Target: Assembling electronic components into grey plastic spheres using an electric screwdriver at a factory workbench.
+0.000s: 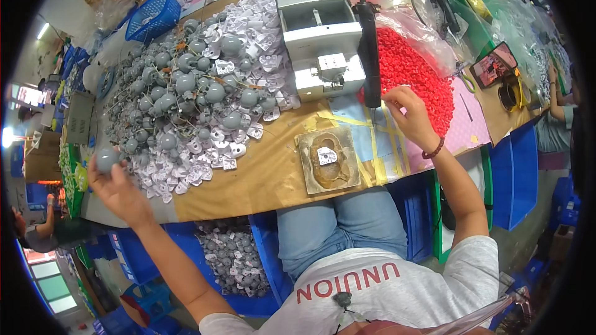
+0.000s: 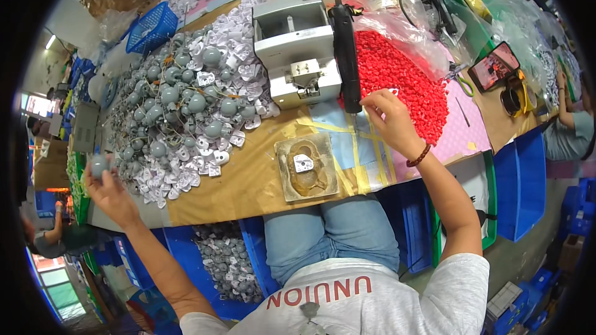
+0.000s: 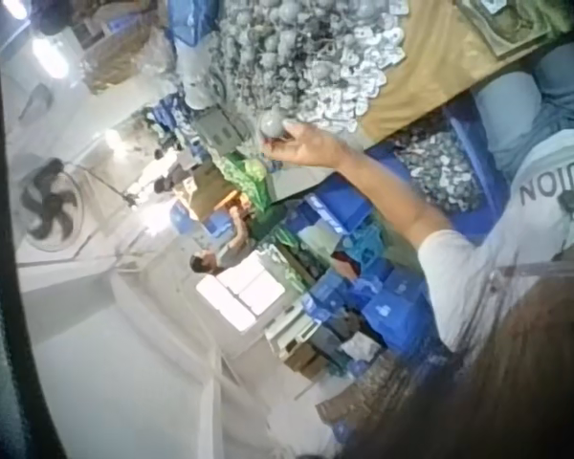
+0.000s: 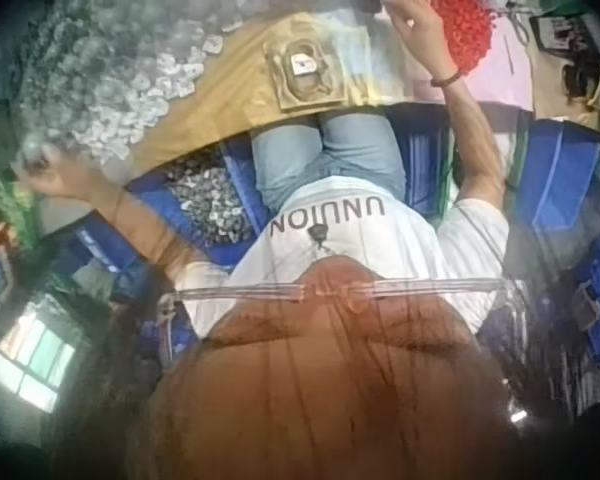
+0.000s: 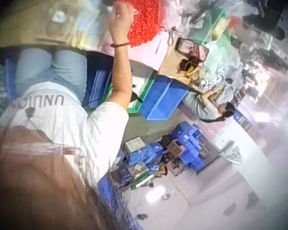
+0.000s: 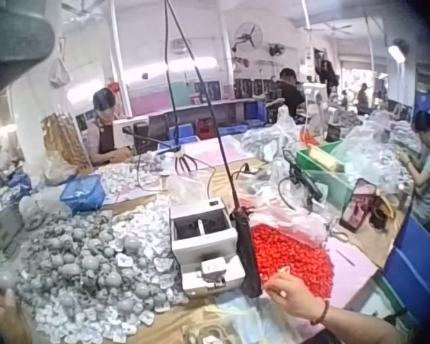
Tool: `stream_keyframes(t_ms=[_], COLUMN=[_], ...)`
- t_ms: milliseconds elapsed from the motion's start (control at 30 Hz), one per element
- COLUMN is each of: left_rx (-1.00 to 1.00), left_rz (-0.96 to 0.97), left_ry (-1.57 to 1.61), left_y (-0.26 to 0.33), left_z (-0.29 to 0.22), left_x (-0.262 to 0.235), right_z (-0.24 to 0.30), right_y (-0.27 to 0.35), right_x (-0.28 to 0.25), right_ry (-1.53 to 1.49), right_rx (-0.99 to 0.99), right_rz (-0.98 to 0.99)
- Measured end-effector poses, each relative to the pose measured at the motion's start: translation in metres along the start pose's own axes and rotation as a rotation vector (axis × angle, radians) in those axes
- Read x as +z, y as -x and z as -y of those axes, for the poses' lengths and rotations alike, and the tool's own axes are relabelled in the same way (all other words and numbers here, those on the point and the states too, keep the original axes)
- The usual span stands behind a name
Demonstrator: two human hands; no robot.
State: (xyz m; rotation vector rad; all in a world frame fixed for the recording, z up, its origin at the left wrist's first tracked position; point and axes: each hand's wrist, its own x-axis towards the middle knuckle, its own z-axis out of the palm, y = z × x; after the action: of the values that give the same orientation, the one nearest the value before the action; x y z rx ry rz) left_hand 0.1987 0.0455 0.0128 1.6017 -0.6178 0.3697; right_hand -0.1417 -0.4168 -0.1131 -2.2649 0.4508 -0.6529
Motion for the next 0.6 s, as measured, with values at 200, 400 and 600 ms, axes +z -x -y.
stream_keyframes(t_ms=[200,400,600], left_rx=[0.122,0.177,0.068], left_rz=[0.066,0.102,0.547], left_ry=[0.241,0.413,0.806], left_y=[0.004,0.029,0.055], left_z=[-0.064,-0.102,-0.138], left_x=[0.030,0.037,0.051], right_z=[0.038,0.062,0.061], right_y=[0.028,0.030,0.029], right_x=[0.043,0.084,0.090], right_ry=[-0.210,-0.105,0.075], right_rx=[-0.182,-0.433,-0.596], right_rz=[0.072,0.120,0.157])
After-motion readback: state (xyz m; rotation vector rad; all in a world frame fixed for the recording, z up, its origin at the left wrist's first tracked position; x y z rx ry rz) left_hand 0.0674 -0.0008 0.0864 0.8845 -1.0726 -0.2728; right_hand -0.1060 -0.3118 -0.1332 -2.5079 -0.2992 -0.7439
